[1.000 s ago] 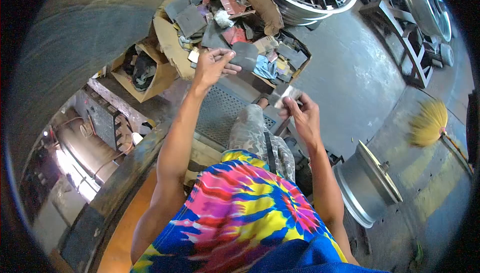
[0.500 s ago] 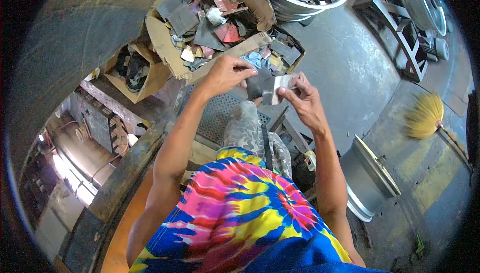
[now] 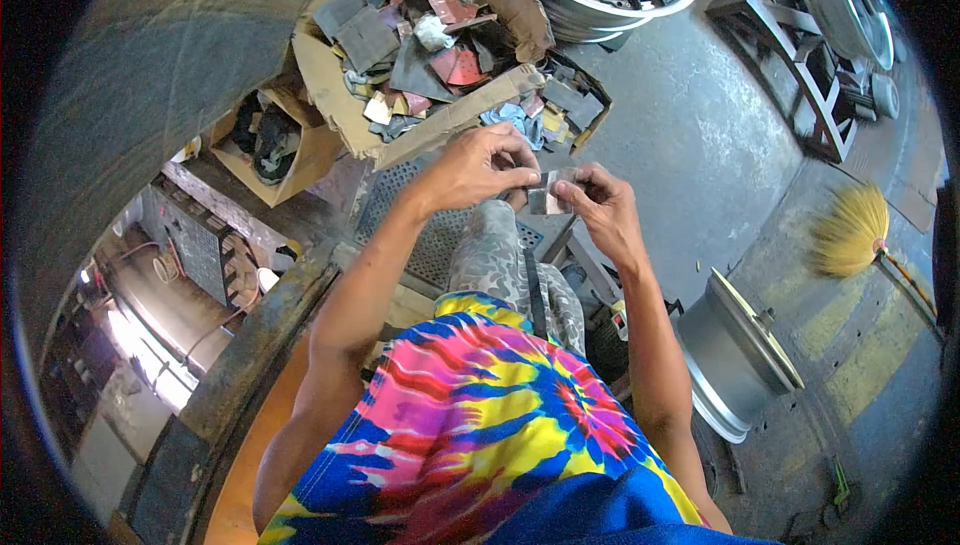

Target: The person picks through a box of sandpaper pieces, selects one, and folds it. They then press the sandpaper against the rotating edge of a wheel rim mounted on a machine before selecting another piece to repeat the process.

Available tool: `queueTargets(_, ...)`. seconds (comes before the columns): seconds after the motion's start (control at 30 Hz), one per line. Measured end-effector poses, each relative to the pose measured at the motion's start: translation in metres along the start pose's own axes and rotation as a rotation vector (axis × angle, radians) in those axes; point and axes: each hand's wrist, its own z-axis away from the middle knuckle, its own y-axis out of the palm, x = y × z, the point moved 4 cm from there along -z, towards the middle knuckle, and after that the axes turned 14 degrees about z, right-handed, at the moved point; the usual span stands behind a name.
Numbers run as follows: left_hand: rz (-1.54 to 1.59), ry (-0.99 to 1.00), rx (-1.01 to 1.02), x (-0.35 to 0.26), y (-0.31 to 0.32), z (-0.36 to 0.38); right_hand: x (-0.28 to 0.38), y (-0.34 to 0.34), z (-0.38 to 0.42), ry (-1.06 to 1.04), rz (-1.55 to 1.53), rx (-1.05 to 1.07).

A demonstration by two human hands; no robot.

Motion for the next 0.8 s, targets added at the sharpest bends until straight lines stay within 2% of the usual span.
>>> queueTargets(0.07,0.197,-0.154,0.005,0.005,0.005,0.000,-0.009,0.001,0.003,0.045,-0.125,-0.034)
queueTargets(0.2,0.230,-0.224,-0.015,0.020,0.013,0.003,-0.017,0.003,0.006,0.069,-0.120,-0.048)
queueTargets(0.27,0.511,-0.373,-0.076,0.034,0.020,0.007,-0.017,0.005,0.007,0.016,-0.192,-0.095)
queueTargets(0.4,0.600,-0.397,-0.133,0.042,0.027,0.012,-0.011,0.007,0.008,-0.010,-0.096,-0.176)
queueTargets(0.5,0.553,-0.373,-0.147,0.037,0.028,0.012,0.004,0.004,0.009,-0.036,-0.260,-0.236)
queueTargets(0.57,0.530,-0.319,-0.098,0.030,0.030,0.009,-0.013,0.008,0.005,0.066,-0.098,-0.039)
queueTargets(0.6,0.529,-0.318,-0.098,0.027,0.031,0.007,-0.017,0.008,0.005,0.065,-0.099,-0.039)
queueTargets(0.7,0.563,-0.310,-0.160,0.029,0.027,0.002,-0.013,0.009,0.009,0.097,-0.106,0.000)
queueTargets(0.77,0.660,-0.245,-0.301,0.051,0.009,-0.010,-0.011,0.007,0.016,0.106,0.029,-0.070)
queueTargets(0.8,0.529,-0.225,-0.349,0.061,-0.010,-0.017,-0.014,0.006,0.018,0.110,0.030,-0.073)
